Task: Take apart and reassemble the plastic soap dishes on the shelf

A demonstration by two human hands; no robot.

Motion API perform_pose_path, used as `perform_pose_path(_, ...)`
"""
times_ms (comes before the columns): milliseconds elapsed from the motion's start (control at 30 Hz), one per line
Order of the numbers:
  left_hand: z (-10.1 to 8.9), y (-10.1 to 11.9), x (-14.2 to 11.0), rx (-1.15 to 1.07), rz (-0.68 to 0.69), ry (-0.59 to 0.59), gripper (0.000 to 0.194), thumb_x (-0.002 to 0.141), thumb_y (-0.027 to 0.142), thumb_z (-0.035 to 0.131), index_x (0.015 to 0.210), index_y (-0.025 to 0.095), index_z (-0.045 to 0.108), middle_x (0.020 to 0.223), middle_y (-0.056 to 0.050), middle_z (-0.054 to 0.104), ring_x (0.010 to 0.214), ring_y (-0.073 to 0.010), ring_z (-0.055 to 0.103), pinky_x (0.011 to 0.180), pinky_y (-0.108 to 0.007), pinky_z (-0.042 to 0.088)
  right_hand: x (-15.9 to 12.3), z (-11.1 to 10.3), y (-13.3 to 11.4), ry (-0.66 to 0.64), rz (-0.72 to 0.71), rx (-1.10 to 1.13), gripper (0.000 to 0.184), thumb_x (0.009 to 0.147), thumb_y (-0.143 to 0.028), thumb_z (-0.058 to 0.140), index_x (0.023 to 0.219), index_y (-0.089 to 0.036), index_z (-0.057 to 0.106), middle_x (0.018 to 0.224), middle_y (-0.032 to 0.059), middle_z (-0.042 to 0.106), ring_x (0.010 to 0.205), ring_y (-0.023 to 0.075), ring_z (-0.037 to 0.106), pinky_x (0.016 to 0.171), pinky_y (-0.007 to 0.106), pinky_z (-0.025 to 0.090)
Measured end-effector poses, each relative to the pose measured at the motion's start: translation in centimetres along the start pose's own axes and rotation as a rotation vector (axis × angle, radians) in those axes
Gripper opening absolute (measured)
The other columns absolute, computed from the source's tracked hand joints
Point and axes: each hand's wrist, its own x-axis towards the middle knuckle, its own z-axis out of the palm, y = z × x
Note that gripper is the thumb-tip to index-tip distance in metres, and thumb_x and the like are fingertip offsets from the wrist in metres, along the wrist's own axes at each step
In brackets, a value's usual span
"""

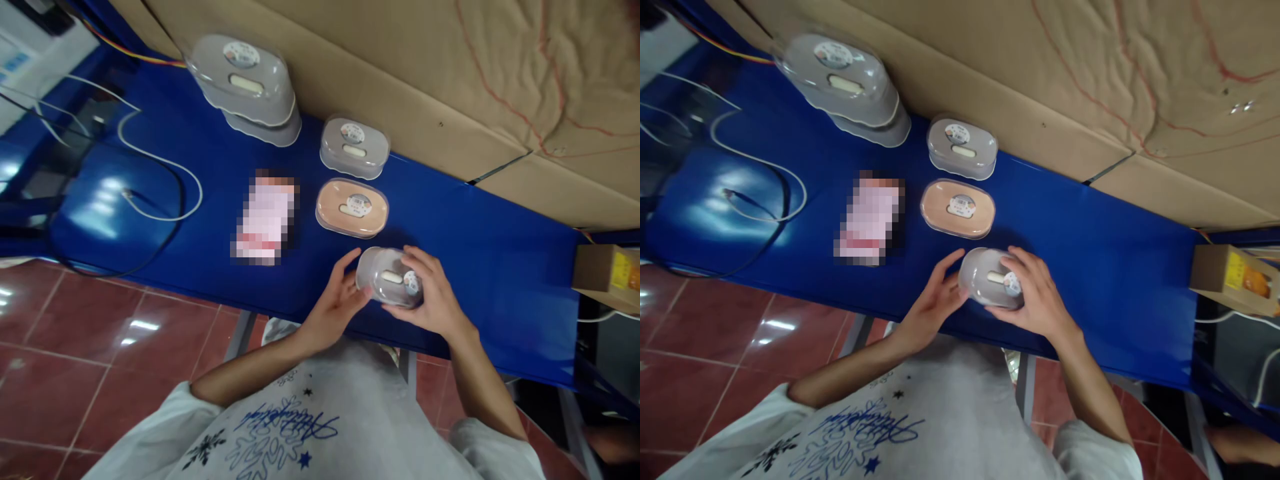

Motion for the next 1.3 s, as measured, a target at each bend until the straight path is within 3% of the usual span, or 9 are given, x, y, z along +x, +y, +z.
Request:
perform_pose_path(200, -3.3, 2.4, 0.6, 1.108, 0.569, 0.185, 0.064, 0.104, 0.024, 0.065, 0.164, 0.032, 0.043, 0.183, -0.015, 0.018, 0.168, -0.0397, 0.026, 0.133, -0.064, 0.033, -0.1, -2.9, 5.8, -0.001, 0.143, -0.22, 0.087, 0.089, -0.061, 0.082, 0.16, -0.029, 0.045, 0.161, 0.0206, 0.055, 0.148, 0.0442, 0.055, 0.118, 0.066, 0.047)
perform_pose_path(333, -4.8, 3.5, 3.1, 1.346, 0.556, 0.201, 0.066, 0.105, 0.03, 0.065, 0.167, 0.025, 0.043, 0.185, -0.019, 0.009, 0.17, -0.0495, 0.011, 0.133, -0.072, 0.024, 1.3, -5.1, 8.0, -0.001, 0.205, -0.339, 0.085, 0.092, -0.07, 0.074, 0.162, -0.03, 0.046, 0.167, 0.0213, 0.048, 0.154, 0.0492, 0.046, 0.12, 0.072, 0.039)
perform_pose_path(467, -4.1, 3.5, 5.0, 1.381, 0.469, 0.113, 0.061, 0.106, 0.032, 0.062, 0.165, 0.024, 0.048, 0.183, -0.019, 0.022, 0.166, -0.05, 0.027, 0.129, -0.071, 0.035, 4.2, -6.3, 6.3, 0.029, 0.165, -0.374, 0.089, 0.096, -0.072, 0.068, 0.168, -0.029, 0.038, 0.176, 0.0221, 0.035, 0.161, 0.0502, 0.036, 0.123, 0.074, 0.032)
perform_pose_path(567, -2.9, 3.1, 5.5, 1.404, 0.449, 0.047, 0.06, 0.106, 0.03, 0.061, 0.165, 0.025, 0.049, 0.182, -0.018, 0.026, 0.163, -0.0502, 0.034, 0.127, -0.071, 0.039, 7.9, -6.0, 4.3, 0.023, 0.044, -0.239, 0.071, 0.104, -0.064, 0.059, 0.166, -0.033, 0.041, 0.173, 0.0155, 0.044, 0.16, 0.0402, 0.042, 0.127, 0.068, 0.034)
perform_pose_path(767, -1.8, 2.4, 5.1, 1.255, 0.474, -0.17, 0.073, 0.108, 0.034, 0.061, 0.173, 0.031, 0.029, 0.186, -0.016, 0.004, 0.17, -0.0439, 0.018, 0.132, -0.066, 0.035, 18.4, -3.1, 3.0, -0.077, -0.052, -0.168, 0.059, 0.108, -0.05, 0.054, 0.161, -0.025, 0.049, 0.17, 0.0152, 0.049, 0.159, 0.0353, 0.044, 0.128, 0.061, 0.038)
perform_pose_path(900, -2.6, 2.2, 3.4, 1.084, 0.436, -0.127, 0.069, 0.11, 0.039, 0.057, 0.172, 0.035, 0.027, 0.186, -0.015, 0.003, 0.169, -0.0394, 0.028, 0.132, -0.062, 0.039, 23.6, -1.0, 2.8, -0.19, -0.008, -0.254, 0.071, 0.101, -0.041, 0.065, 0.165, -0.022, 0.042, 0.174, 0.0197, 0.04, 0.162, 0.041, 0.038, 0.128, 0.067, 0.034)
perform_pose_path(1033, -4.0, 1.9, 1.5, 0.896, 0.405, 0.038, 0.06, 0.109, 0.037, 0.06, 0.165, 0.037, 0.038, 0.181, -0.014, 0.021, 0.162, -0.0354, 0.041, 0.129, -0.06, 0.044, 24.9, 0.5, 2.3, -0.21, 0.021, -0.299, 0.09, 0.082, -0.04, 0.088, 0.16, -0.024, 0.046, 0.161, 0.0203, 0.048, 0.155, 0.0466, 0.043, 0.129, 0.074, 0.028)
perform_pose_path(1167, -4.8, 1.3, 0.9, 0.581, 0.362, 0.156, 0.051, 0.107, 0.038, 0.065, 0.155, 0.036, 0.05, 0.17, -0.012, 0.041, 0.153, -0.0312, 0.05, 0.121, -0.054, 0.053, 24.8, 1.2, 2.0, -0.254, 0.085, -0.222, 0.1, 0.077, -0.031, 0.09, 0.162, -0.024, 0.038, 0.164, 0.0199, 0.038, 0.146, 0.0447, 0.051, 0.121, 0.065, 0.045)
perform_pose_path(1300, -4.7, 1.5, 2.0, 0.106, 0.221, 0.229, 0.051, 0.101, 0.045, 0.072, 0.147, 0.032, 0.053, 0.159, -0.013, 0.054, 0.14, -0.0287, 0.063, 0.118, -0.053, 0.054, 24.7, 0.8, 1.5, -0.223, 0.108, -0.155, 0.093, 0.076, -0.028, 0.089, 0.155, -0.02, 0.042, 0.166, 0.0204, 0.041, 0.15, 0.0442, 0.047, 0.122, 0.062, 0.044)
